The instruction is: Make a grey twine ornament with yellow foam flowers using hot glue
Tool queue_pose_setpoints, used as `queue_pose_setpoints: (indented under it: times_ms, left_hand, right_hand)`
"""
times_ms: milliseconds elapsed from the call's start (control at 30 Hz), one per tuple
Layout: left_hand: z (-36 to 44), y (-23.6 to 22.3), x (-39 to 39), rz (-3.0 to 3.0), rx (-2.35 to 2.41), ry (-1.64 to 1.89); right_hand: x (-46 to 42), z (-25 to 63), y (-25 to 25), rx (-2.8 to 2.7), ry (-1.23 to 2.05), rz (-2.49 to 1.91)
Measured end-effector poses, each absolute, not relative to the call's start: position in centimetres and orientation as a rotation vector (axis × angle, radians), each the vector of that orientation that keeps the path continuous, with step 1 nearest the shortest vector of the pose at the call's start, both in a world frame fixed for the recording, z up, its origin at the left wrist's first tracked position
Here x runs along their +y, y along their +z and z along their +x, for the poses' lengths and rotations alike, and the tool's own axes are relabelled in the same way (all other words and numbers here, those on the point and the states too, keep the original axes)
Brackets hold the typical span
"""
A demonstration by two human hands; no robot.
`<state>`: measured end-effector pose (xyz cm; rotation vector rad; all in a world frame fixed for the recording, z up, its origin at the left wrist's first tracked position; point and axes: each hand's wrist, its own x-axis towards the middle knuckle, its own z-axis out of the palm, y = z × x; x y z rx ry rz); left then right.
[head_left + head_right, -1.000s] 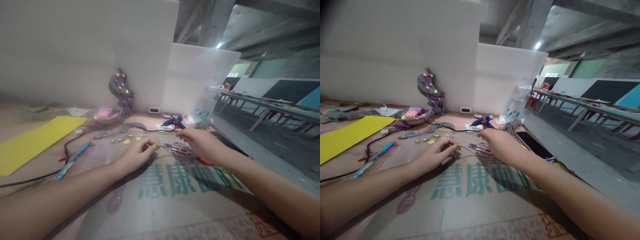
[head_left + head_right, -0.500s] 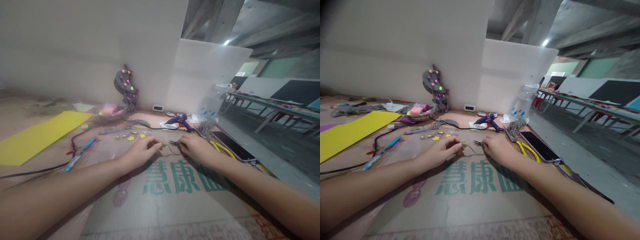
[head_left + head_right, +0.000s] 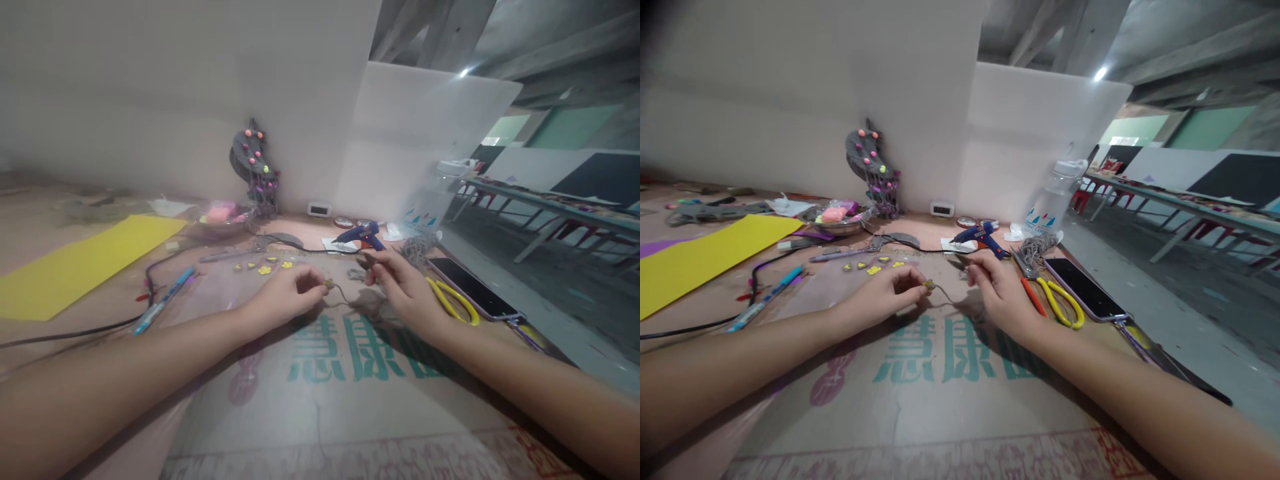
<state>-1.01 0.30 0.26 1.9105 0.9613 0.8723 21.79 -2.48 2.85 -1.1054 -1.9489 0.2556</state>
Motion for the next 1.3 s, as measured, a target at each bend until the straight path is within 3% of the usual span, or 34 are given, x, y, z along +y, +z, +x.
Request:
queue_pose_setpoints:
  times_ms: [467, 767, 1100, 1300]
  left_hand:
    - [-1.1, 0.1, 0.2, 1.883, 0.883, 0.838]
    - [-1.0, 0.9, -0.3, 2.177, 0.886, 0.806]
    - [-1.0, 1.0, -0.3, 2.035, 0.924, 0.811]
    - [-1.0, 0.7, -0.1, 1.95, 0.938, 0.826]
  right_hand:
    - [0.3, 22.5, 0.4, -2.219, 0.079, -1.166]
    - [-2.9, 20.1, 1.8, -2.258, 0.199, -0.98]
    - [-2.8, 19.8, 1.8, -2.252, 0.314, -1.029]
    - [-0.3, 22.3, 3.9, -1.936, -0.004, -1.196]
